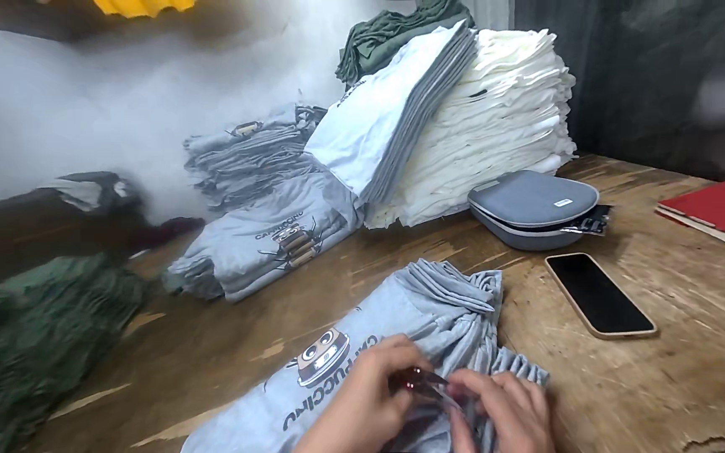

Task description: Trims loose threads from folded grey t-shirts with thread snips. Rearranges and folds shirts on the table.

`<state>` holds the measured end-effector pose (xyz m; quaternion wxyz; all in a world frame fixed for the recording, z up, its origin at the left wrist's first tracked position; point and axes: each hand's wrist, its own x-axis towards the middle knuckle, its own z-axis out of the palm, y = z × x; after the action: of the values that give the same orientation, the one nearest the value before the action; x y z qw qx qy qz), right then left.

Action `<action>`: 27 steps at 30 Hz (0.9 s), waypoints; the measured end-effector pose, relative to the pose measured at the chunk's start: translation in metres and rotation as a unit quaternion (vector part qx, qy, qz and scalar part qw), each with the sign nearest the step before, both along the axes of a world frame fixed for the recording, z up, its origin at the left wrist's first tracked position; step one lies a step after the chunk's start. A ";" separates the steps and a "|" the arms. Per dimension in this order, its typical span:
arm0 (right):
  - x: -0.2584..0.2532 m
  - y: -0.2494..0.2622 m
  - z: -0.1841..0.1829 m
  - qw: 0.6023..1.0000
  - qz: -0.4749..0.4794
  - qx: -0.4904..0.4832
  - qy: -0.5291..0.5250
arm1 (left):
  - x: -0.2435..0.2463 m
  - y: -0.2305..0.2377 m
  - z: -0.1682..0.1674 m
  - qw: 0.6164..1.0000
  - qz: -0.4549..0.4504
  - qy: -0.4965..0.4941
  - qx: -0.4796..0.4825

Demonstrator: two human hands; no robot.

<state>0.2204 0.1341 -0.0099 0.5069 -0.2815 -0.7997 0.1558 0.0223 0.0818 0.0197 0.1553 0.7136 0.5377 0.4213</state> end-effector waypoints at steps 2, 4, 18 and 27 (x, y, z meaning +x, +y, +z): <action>0.007 0.011 0.003 0.993 0.106 -0.045 -0.006 | -0.004 0.001 0.005 0.997 -0.032 -0.066 -0.028; 0.014 0.021 0.002 0.992 0.117 -0.006 -0.052 | 0.003 0.003 0.004 0.994 0.013 -0.088 -0.057; 0.017 0.007 -0.003 0.999 0.011 0.032 -0.012 | 0.025 -0.021 0.008 0.958 0.130 0.188 0.171; 0.023 -0.005 0.009 0.993 0.006 0.015 -0.115 | 0.021 -0.030 0.026 0.969 0.141 0.043 -0.198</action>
<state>0.2438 0.1293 -0.0008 0.4150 -0.2853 -0.8564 0.1136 0.0434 0.0519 0.0454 0.2093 0.6031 0.7120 0.2923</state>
